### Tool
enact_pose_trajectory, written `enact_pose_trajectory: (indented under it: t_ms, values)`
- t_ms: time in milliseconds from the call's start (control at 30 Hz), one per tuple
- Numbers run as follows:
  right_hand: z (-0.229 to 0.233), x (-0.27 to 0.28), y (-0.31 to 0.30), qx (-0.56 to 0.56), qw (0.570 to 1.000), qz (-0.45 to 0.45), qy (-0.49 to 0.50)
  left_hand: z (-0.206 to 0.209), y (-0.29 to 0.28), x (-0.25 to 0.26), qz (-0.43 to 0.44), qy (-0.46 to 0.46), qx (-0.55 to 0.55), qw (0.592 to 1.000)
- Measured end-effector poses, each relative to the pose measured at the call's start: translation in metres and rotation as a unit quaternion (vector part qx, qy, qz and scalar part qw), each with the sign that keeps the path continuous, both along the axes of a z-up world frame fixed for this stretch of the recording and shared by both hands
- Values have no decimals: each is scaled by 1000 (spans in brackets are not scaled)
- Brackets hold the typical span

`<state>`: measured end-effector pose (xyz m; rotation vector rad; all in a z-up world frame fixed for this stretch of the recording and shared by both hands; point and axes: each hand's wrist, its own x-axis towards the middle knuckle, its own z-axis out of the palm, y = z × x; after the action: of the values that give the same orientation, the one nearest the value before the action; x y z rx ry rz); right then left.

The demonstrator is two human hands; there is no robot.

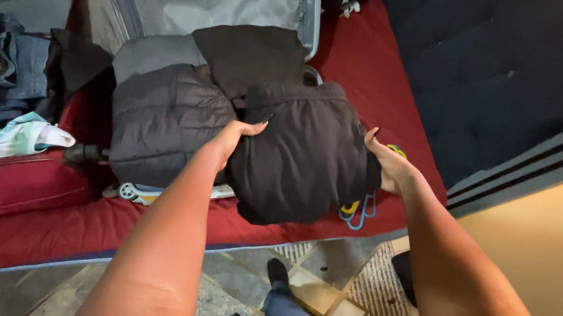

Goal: The person packs folded clothes into a suitcase. They retrieve various garments, including pants and shirts, from a closet shelf and place them into an open suitcase on a bed. The person handles the items one by one, folding them as needed before arranging them inside the luggage.

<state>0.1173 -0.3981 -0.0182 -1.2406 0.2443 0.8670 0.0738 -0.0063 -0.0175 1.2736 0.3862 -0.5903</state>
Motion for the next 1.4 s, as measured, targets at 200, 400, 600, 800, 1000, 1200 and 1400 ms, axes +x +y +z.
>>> enact_pose_trajectory:
  t_ms: [200,400,600,800,1000,1200,1400]
  values:
    - [-16,37,1,-63,998,-19,-2,-7,-13,33,11,-22,62,998]
    - [-11,74,17,-104,994,-34,-11,-41,-26,83,76,-95,132,984]
    - [-50,114,25,-74,997,-33,16,-108,-25,120,136,-95,219,962]
    - [-98,126,49,-146,989,26,-12,-103,-48,122,48,8,490,871]
    - [-180,144,54,-435,895,24,-100,-41,-122,62,-3,-239,686,687]
    - [-220,147,51,-504,829,-28,-242,-62,-129,20,-206,-327,753,533]
    - [-118,95,93,-577,736,83,-344,-73,-103,30,-337,-208,687,609]
